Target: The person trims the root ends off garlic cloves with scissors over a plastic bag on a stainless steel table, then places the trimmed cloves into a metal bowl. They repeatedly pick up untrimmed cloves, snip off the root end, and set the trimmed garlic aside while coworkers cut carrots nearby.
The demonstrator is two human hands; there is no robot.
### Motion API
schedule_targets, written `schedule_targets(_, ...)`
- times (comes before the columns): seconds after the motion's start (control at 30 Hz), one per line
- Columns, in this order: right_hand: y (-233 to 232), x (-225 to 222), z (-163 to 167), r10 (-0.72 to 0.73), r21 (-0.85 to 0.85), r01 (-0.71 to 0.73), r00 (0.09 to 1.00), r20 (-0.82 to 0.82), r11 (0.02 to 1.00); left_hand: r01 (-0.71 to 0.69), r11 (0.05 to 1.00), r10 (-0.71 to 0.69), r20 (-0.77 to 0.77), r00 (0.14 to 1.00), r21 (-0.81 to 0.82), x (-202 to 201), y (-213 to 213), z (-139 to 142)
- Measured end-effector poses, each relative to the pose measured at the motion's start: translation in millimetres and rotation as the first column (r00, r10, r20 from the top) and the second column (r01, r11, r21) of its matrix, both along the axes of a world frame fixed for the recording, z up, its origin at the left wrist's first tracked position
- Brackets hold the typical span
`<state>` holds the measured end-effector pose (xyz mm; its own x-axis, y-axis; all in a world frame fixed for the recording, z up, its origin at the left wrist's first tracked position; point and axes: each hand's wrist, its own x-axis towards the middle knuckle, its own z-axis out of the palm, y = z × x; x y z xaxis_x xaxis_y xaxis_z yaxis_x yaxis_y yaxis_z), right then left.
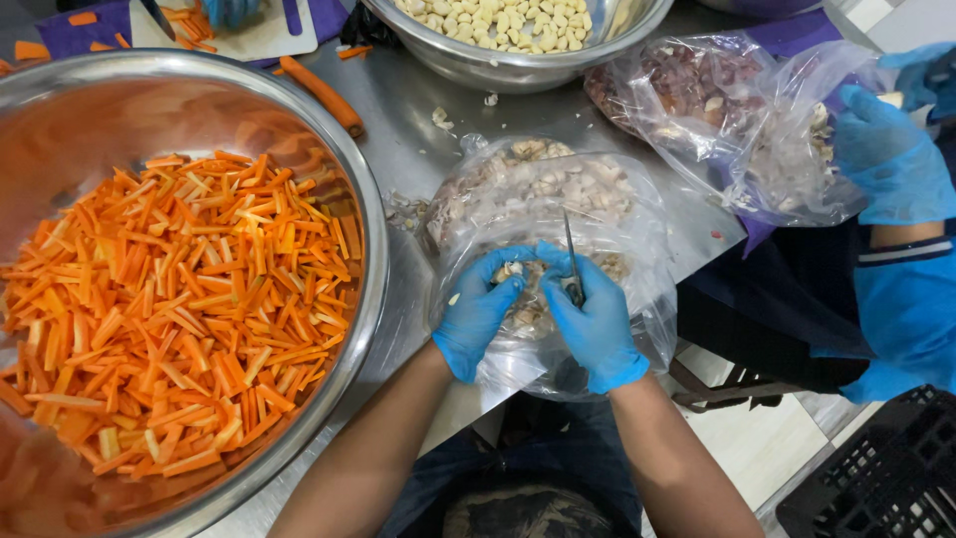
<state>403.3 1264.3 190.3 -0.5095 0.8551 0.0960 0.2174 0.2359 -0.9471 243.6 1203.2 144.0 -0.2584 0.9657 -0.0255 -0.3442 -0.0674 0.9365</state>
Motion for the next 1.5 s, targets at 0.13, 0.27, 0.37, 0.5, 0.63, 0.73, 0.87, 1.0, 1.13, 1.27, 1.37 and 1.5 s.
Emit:
schedule_targets(0.13, -1.6, -2.5, 0.5, -0.012, 0.214, -0.020, 0.989, 0.145, 0.977, 0.053, 0.995, -0.047, -0.077, 0.996, 0.082, 1.9, -1.3, 1.0)
schedule_targets(0.27, -2.2, -7.6, 5.1, 0.000, 0.246, -0.049, 0.981, 0.196, 0.968, 0.042, 0.998, -0.034, -0.181, 0.983, 0.040, 6.8, -5.6, 4.8)
schedule_targets(0.37, -7.0, -11.4, 9.1, 0.010, 0.163, -0.032, 0.991, 0.134, 0.986, -0.001, 0.995, 0.039, -0.394, 0.918, 0.097, 7.5, -7.3, 8.0)
schedule_targets(0.5, -9.6, -12.8, 12.6, -0.007, 0.175, -0.026, 0.983, 0.185, 0.984, -0.044, 0.985, 0.137, -0.594, 0.793, 0.168, 7.6, -8.6, 11.5)
schedule_targets(0.63, -4.2, -6.9, 10.3, 0.030, 0.229, -0.103, 0.953, 0.301, 0.968, -0.015, 0.999, 0.039, -0.483, 0.875, 0.052, 7.5, -10.5, 14.7)
schedule_targets(0.73, 1.1, -0.8, 5.0, 0.097, 0.339, -0.202, 0.948, 0.303, 0.919, 0.029, 0.999, -0.017, -0.375, 0.927, 0.027, 7.2, -11.5, 17.0)
schedule_targets(0.87, 3.6, 1.1, -0.6, 0.058, -0.016, -0.057, 0.997, 0.060, 0.998, 0.044, 0.996, -0.002, -0.453, 0.891, 0.081, 7.1, -11.0, 18.5)
schedule_targets(1.0, 3.0, 4.5, 3.4, 0.000, 0.058, -0.006, 0.995, 0.103, 0.998, 0.105, 0.992, -0.082, -0.284, 0.955, 0.067, 5.1, -9.9, 18.8)
schedule_targets(1.13, 0.0, 5.6, 3.4, 0.008, 0.118, -0.021, 0.994, 0.112, 0.993, 0.140, 0.989, -0.146, -0.265, 0.953, -0.039, 2.0, -9.9, 19.0)
schedule_targets(1.27, 6.1, 4.0, -7.9, -0.014, -0.046, 0.012, 0.998, -0.054, 0.999, 0.100, 0.994, -0.107, -0.216, 0.971, -0.042, 3.3, -9.6, 20.2)
schedule_targets(1.37, 16.1, 8.5, -13.8, -0.078, -0.040, 0.076, 0.995, -0.062, 0.996, 0.035, 0.999, -0.043, -0.223, 0.974, -0.040, 5.5, -8.4, 22.3)
schedule_targets(1.5, 21.5, 9.2, -9.7, -0.048, -0.019, 0.046, 0.993, -0.110, 0.999, 0.067, 0.997, -0.067, 0.005, 0.998, -0.044, 3.8, -7.2, 26.0)
